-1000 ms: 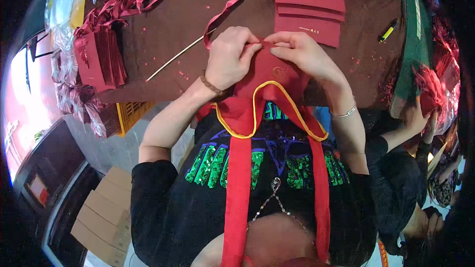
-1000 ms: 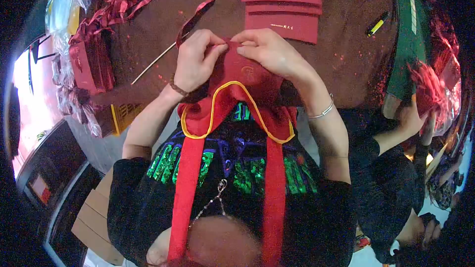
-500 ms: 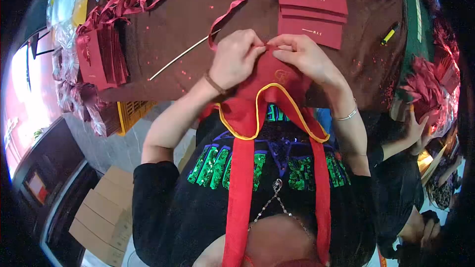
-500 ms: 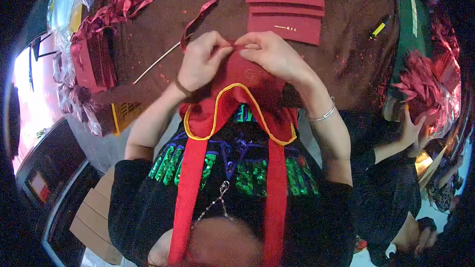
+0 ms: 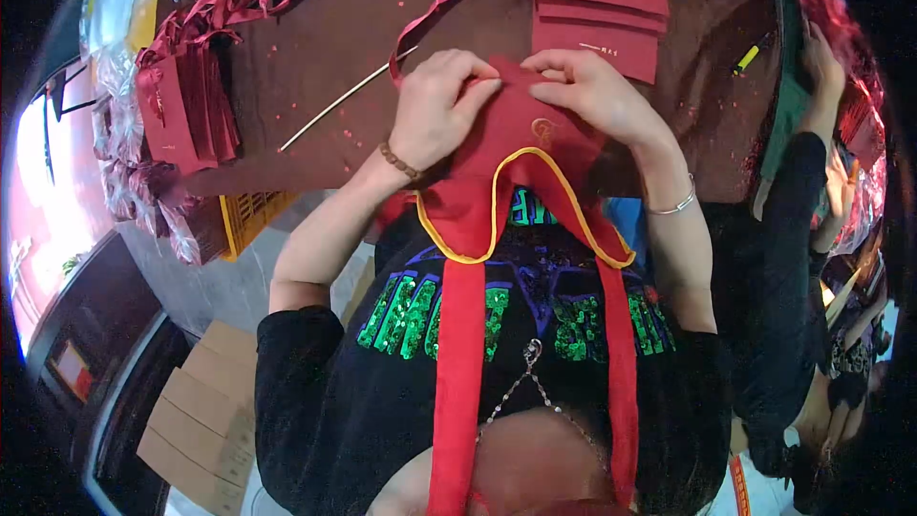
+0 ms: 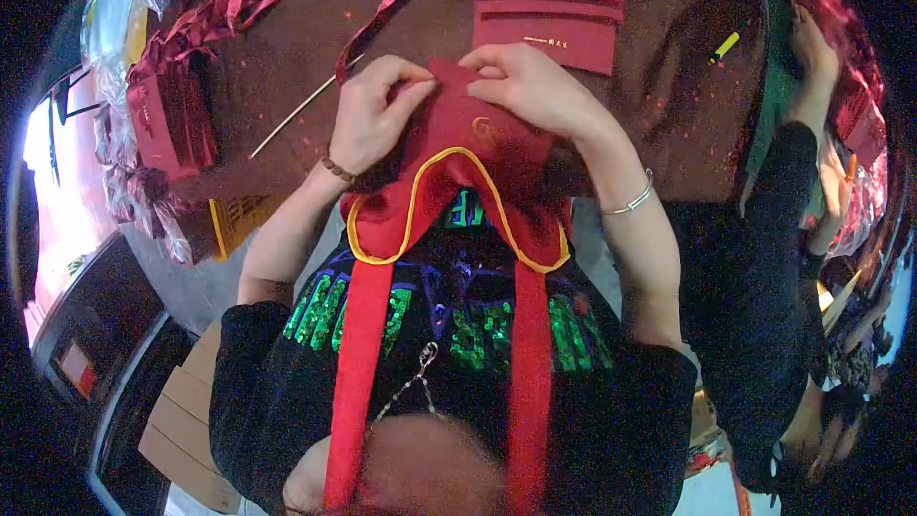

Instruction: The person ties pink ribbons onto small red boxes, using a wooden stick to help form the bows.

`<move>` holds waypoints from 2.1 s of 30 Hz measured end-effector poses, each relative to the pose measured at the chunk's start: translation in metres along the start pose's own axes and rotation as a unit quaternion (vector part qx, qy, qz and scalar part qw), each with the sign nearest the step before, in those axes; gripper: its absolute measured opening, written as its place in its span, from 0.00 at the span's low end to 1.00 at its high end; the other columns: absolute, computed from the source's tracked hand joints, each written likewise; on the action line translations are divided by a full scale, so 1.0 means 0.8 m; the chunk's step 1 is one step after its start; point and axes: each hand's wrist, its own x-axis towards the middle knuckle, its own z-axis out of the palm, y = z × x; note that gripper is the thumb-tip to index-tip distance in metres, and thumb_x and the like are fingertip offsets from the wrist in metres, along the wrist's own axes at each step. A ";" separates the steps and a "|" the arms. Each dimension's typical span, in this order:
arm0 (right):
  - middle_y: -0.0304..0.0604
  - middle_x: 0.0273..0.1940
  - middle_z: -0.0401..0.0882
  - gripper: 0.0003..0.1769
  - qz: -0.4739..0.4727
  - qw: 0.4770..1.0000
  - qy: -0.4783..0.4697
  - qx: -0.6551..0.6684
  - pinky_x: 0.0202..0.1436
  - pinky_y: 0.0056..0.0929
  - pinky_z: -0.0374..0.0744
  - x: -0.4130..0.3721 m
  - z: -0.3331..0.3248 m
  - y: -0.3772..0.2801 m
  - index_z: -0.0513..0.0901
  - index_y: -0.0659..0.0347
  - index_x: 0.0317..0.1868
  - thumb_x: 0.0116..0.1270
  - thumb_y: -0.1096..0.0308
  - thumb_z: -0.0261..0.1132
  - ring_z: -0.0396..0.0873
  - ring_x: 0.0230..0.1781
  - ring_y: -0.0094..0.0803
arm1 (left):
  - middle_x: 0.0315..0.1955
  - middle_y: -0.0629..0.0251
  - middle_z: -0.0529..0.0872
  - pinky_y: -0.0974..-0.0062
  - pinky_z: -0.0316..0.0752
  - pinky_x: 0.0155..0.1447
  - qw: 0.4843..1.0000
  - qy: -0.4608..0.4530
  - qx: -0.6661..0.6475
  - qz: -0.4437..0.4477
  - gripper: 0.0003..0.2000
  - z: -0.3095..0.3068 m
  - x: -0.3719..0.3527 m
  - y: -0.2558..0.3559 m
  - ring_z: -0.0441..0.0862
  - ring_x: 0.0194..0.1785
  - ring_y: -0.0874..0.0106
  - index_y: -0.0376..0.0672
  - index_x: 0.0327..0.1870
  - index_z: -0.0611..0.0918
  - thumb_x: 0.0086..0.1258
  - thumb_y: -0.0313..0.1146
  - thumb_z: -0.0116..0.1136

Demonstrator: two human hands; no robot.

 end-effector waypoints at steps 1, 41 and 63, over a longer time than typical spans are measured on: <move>0.47 0.44 0.81 0.21 0.001 1.000 -0.012 0.010 0.49 0.26 0.74 -0.001 -0.002 -0.004 0.75 0.69 0.52 0.59 0.68 0.62 0.78 0.45 0.30 | 0.28 0.59 0.80 0.68 0.71 0.39 0.998 -0.007 0.042 0.039 0.05 0.003 -0.001 0.003 0.78 0.34 0.62 0.39 0.31 0.79 0.58 0.30 0.61; 0.36 0.31 0.78 0.09 -0.029 0.999 0.014 -0.008 0.35 0.17 0.70 -0.013 0.005 -0.030 0.73 0.65 0.42 0.61 0.75 0.58 0.71 0.34 0.15 | 0.35 0.71 0.78 0.67 0.60 0.48 0.980 -0.079 0.084 0.164 0.12 -0.010 0.028 0.009 0.74 0.45 0.68 0.49 0.36 0.78 0.51 0.35 0.66; 0.44 0.27 0.79 0.12 -0.144 0.929 0.168 -0.295 0.41 0.35 0.71 -0.037 0.038 -0.036 0.81 0.54 0.37 0.58 0.57 0.64 0.75 0.30 0.42 | 0.32 0.65 0.77 0.75 0.68 0.47 0.763 -0.644 -0.054 0.005 0.08 -0.027 0.134 0.003 0.73 0.41 0.74 0.34 0.31 0.78 0.65 0.31 0.54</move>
